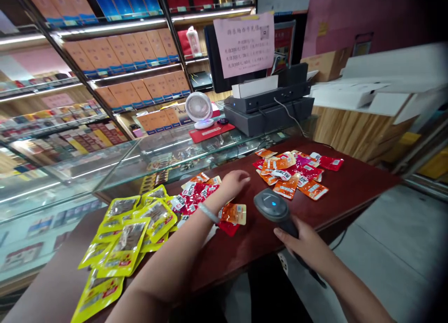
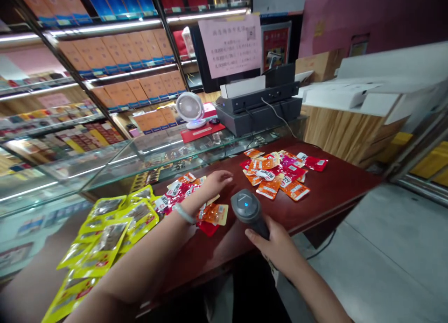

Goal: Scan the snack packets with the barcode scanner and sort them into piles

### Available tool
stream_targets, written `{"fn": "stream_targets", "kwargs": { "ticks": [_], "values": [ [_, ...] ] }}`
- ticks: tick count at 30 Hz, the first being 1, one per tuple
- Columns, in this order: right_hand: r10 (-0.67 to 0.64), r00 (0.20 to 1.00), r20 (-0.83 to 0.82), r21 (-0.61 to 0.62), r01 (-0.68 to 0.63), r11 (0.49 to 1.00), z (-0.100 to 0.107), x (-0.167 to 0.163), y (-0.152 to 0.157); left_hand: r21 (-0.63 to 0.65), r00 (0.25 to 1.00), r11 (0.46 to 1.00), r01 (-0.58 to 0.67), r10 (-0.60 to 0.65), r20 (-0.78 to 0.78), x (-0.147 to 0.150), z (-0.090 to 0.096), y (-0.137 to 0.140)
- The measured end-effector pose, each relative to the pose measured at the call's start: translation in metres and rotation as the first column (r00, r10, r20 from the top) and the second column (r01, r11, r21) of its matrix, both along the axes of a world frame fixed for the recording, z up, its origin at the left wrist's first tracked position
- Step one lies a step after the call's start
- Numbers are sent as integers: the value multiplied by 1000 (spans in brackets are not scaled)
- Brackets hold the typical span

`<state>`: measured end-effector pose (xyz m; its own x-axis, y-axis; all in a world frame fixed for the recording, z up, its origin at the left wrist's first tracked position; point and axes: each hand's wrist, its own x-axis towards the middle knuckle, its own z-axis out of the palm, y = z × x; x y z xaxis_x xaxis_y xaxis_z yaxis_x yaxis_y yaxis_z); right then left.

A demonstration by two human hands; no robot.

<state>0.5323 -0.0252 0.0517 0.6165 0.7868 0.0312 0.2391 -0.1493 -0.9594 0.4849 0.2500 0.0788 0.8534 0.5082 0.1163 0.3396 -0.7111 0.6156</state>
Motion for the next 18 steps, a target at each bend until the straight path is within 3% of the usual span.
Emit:
{"fn": "stream_targets", "kwargs": {
  "ticks": [1, 3, 7, 10, 14, 18],
  "values": [
    [20, 1000, 2, 1, -20, 1000, 0, -6, 2, 144, 995, 990, -5, 20, -103, -27, 6, 4],
    [63, 998, 6, 19, -63, 998, -1, -16, 4, 375, 938, 924, -73, 191, -288, -75, 14, 7],
    [127, 992, -4, 28, -127, 991, -2, -34, 7, 596, 819, 787, -160, 443, -365, -126, 16, -2],
    [148, 989, 15, 5, -148, 989, -1, -46, 8, 613, 801, 770, -177, 474, -364, -129, 12, -7],
    [161, 986, 38, 54, -163, 985, 0, -57, 5, 517, 788, 839, -171, 431, -439, -122, 12, 1],
    [171, 985, -3, 33, -170, 985, 0, -61, -2, 460, 823, 847, -268, 449, -347, -125, 12, 6]
  ]
}}
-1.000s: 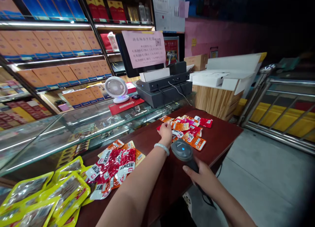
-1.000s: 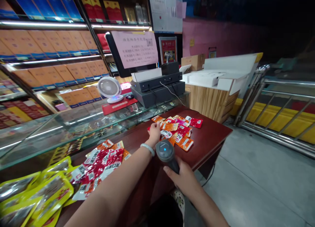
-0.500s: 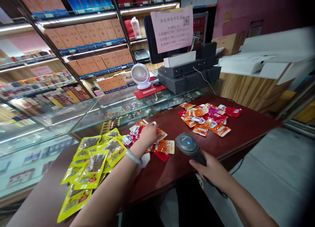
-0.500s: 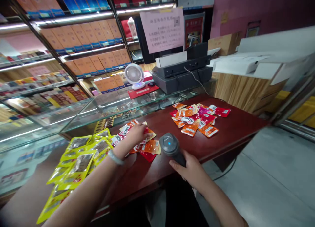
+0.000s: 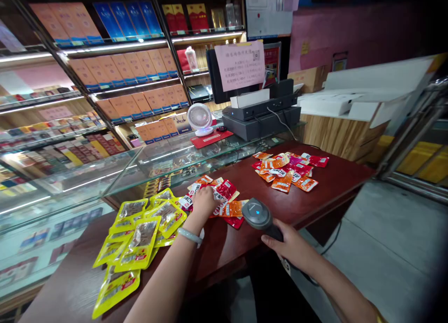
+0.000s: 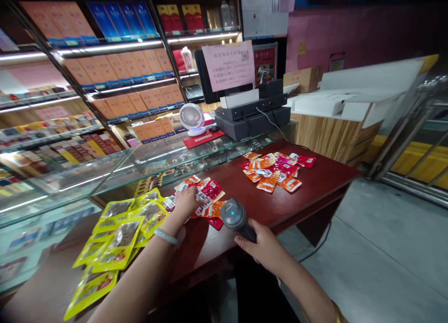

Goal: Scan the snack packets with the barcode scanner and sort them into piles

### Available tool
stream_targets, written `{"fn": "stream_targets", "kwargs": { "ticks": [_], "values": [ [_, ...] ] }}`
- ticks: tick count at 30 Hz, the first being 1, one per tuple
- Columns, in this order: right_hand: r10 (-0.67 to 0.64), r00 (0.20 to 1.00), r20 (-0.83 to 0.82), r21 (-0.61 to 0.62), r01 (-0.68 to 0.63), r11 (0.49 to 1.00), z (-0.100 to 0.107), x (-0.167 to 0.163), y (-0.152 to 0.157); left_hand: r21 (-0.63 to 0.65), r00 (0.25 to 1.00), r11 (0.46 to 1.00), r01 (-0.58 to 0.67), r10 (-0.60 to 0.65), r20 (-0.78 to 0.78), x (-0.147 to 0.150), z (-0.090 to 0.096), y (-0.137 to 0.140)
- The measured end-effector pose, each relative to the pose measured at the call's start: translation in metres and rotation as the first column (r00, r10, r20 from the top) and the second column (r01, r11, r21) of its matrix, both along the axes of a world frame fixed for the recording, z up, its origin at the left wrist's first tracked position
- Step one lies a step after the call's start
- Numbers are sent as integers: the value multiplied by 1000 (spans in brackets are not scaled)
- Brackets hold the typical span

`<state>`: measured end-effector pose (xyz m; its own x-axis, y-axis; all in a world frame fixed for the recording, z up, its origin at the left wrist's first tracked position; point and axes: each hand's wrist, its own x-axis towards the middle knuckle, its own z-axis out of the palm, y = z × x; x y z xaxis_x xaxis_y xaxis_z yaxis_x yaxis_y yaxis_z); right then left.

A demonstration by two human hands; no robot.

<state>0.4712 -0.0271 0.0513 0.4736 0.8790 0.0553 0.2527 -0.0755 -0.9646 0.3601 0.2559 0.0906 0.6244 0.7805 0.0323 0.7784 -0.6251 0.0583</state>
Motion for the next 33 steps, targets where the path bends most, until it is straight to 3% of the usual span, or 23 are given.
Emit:
{"fn": "stream_targets", "kwargs": {
  "ticks": [2, 4, 7, 10, 16, 23, 27, 29, 33],
  "values": [
    [-10, 1000, 3, 25, 10, 1000, 1, 1, -2, -55, 986, 998, 6, 3, 169, -1, -4, -2],
    [-19, 1000, 9, 77, 19, 997, 4, 3, -1, -188, 938, 980, 66, 3, 345, 0, -11, -7],
    [-28, 1000, 14, 142, 26, 990, 10, 8, 1, -373, 837, 899, 228, 15, 547, 8, -23, -17],
    [-42, 999, 23, 174, 38, 984, 14, 12, 1, -427, 742, 832, 354, 28, 670, 17, -31, -26],
    [-103, 994, -23, 115, 105, 988, 2, 17, -9, -434, 596, 831, 347, 162, 786, 26, -29, -30],
    [-147, 988, -51, 90, 151, 984, -9, 24, -11, -462, 568, 818, 344, 210, 795, 35, -43, -26],
    [-188, 982, -33, 114, 191, 975, -9, 31, -12, -490, 544, 795, 358, 249, 801, 56, -42, -31],
    [-199, 980, -30, 117, 201, 973, -11, 35, -12, -538, 543, 743, 397, 282, 791, 76, -37, -36],
    [-211, 976, -47, 79, 215, 974, -16, 40, -12, -620, 584, 535, 574, 263, 768, 118, -29, -50]
  ]
}}
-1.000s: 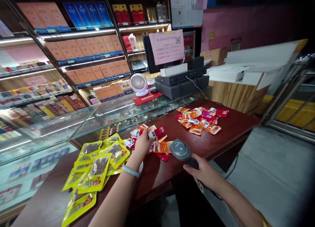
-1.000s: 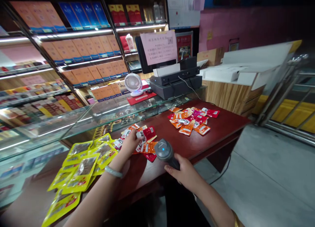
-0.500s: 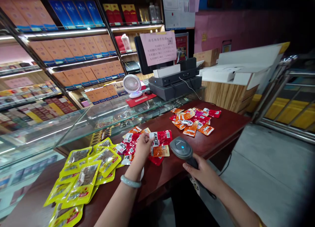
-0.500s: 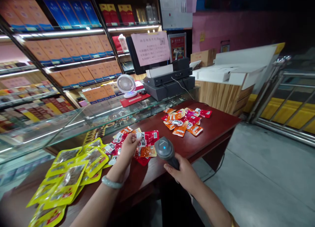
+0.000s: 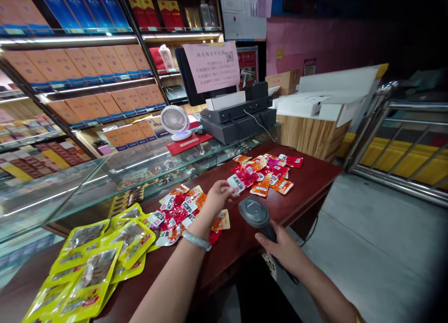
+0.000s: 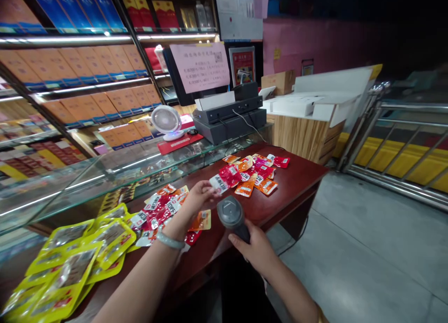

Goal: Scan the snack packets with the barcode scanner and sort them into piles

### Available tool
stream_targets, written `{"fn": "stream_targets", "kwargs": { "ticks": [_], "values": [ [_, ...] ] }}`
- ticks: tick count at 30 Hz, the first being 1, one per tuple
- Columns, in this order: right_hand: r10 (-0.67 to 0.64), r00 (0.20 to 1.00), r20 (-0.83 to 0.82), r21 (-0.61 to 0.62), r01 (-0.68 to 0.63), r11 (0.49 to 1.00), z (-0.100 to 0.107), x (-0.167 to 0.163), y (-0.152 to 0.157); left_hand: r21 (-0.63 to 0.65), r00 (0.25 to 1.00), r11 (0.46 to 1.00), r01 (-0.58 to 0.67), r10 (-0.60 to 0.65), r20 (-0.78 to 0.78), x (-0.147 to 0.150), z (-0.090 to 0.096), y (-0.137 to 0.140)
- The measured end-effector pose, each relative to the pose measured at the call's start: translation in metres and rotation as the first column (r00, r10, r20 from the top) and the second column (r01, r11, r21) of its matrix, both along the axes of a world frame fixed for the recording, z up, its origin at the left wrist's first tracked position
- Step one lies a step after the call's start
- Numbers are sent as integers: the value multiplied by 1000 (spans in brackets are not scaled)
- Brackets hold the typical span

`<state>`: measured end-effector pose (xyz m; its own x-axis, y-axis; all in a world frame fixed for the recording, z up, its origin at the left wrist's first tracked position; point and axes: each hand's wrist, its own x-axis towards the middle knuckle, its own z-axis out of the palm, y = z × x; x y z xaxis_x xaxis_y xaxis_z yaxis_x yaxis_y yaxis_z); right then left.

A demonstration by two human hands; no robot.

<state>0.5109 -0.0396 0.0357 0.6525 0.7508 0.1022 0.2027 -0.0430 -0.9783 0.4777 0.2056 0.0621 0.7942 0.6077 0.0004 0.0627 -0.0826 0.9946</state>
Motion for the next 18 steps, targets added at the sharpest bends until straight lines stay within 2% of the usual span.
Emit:
{"fn": "stream_targets", "kwargs": {
  "ticks": [2, 3, 4, 5, 6, 7, 8, 9, 10, 12, 15, 18],
  "values": [
    [-3, 1000, 2, -18, 3, 1000, -2, 1, -1, 104, 998, 992, 68, -66, -24, 5, 3, -4],
    [0, 1000, 6, -26, 1, 1000, -3, 2, -2, 223, 995, 971, 86, -72, -70, 2, 5, -4],
    [5, 1000, 9, -35, -5, 999, -3, 3, -3, 369, 988, 923, 113, -64, -143, -6, 7, -3],
    [12, 1000, 8, -44, -12, 999, -4, 3, -5, 513, 971, 844, 159, -39, -236, -17, 9, -1],
    [15, 1000, 6, -51, -15, 999, -4, 4, -7, 628, 939, 743, 230, 1, -345, -30, 12, 1],
    [15, 1000, 3, -55, -14, 998, -5, 5, -8, 697, 890, 645, 314, 55, -452, -45, 15, 4],
    [12, 1000, 1, -61, -12, 998, -5, 5, -10, 723, 831, 567, 393, 117, -544, -60, 18, 7],
    [8, 1000, -1, -69, -8, 998, -5, 6, -11, 725, 772, 513, 459, 174, -611, -73, 19, 10],
    [5, 1000, -1, -77, -5, 997, -6, 6, -11, 717, 725, 484, 501, 218, -653, -84, 20, 12],
    [18, 1000, 4, -90, -17, 996, -7, 6, -11, 707, 685, 470, 528, 257, -682, -100, 20, 15],
    [55, 998, 33, -83, -52, 995, -9, 2, -10, 738, 716, 459, 494, 268, -645, -108, 15, 14],
    [89, 995, 52, -63, -85, 994, -8, -5, -10, 793, 739, 421, 441, 331, -586, -107, 12, 7]
  ]
}}
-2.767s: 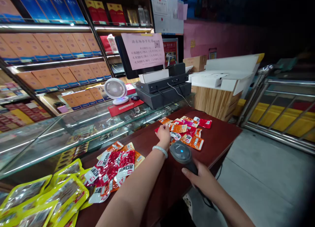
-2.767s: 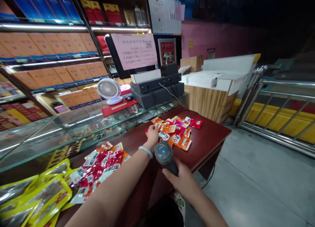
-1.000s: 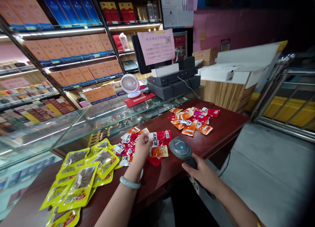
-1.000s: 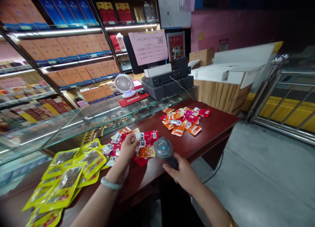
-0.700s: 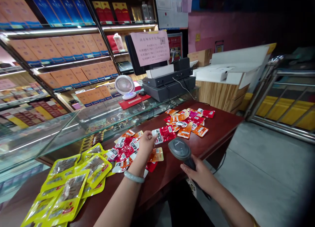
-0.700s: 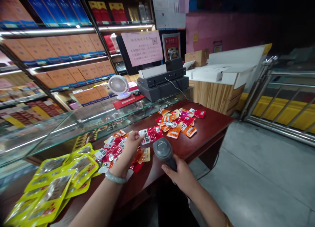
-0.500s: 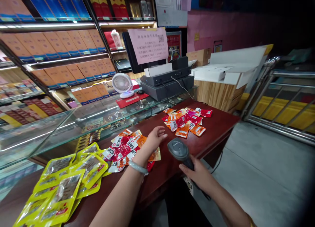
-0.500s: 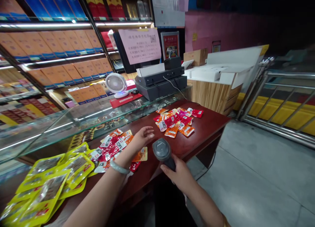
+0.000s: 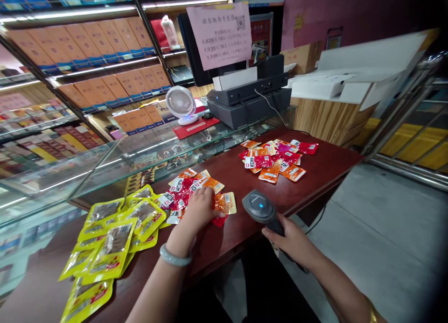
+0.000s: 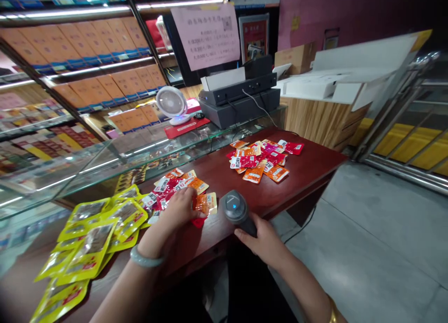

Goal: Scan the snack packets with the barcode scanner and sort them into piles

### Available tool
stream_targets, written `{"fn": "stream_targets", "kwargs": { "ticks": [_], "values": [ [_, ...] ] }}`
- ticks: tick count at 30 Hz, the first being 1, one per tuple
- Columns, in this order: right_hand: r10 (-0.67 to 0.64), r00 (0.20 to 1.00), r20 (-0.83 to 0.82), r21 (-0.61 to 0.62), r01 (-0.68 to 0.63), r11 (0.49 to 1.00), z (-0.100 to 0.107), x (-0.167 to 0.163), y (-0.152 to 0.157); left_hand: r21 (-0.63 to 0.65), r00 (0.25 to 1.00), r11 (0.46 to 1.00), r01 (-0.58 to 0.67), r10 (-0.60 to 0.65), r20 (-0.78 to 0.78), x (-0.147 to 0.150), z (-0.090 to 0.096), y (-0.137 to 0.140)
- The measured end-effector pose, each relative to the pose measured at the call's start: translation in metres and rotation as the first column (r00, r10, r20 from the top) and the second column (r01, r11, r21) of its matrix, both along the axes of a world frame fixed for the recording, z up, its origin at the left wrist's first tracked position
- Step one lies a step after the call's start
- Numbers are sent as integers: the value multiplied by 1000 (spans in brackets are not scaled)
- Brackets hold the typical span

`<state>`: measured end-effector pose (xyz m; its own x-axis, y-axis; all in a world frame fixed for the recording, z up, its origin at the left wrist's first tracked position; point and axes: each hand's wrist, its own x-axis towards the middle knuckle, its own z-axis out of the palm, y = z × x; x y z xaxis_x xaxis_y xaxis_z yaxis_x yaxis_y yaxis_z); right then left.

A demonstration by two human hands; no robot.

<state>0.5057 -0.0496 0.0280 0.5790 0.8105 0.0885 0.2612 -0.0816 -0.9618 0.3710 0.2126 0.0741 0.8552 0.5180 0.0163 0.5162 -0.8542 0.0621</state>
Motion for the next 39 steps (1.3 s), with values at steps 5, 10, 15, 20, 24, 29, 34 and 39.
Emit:
{"fn": "stream_targets", "kwargs": {
  "ticks": [5, 10, 15, 20, 24, 29, 34, 39],
  "values": [
    [84, 996, -29, -7, -84, 996, 9, -14, 3, 37, 997, 998, -44, 41, 71, 5, 0, -15],
    [126, 991, -53, 2, -126, 992, 13, -19, 11, -56, 985, 998, 7, 2, 174, 6, -2, -18],
    [99, 994, -54, 6, -98, 995, 9, -16, 12, -225, 960, 974, 1, 62, 273, 14, -1, -12],
    [30, 999, -36, 19, -30, 999, 0, -11, 13, -547, 848, 835, 67, 240, 472, 76, -1, -10],
    [-14, 1000, -25, -17, 13, 1000, -3, -10, 13, -558, 787, 768, 313, 118, 605, 117, 1, 2],
    [-31, 1000, 0, -29, 31, 999, -3, -7, 10, -236, 941, 960, 152, -68, 332, 83, 2, 47],
    [2, 1000, -3, -63, -2, 998, -1, -6, 10, -13, 997, 1000, -25, 24, -74, 40, 4, 88],
    [3, 1000, -25, -73, -4, 997, 0, -9, 15, 2, 981, 996, 85, -83, -178, 39, 9, 98]
  ]
}}
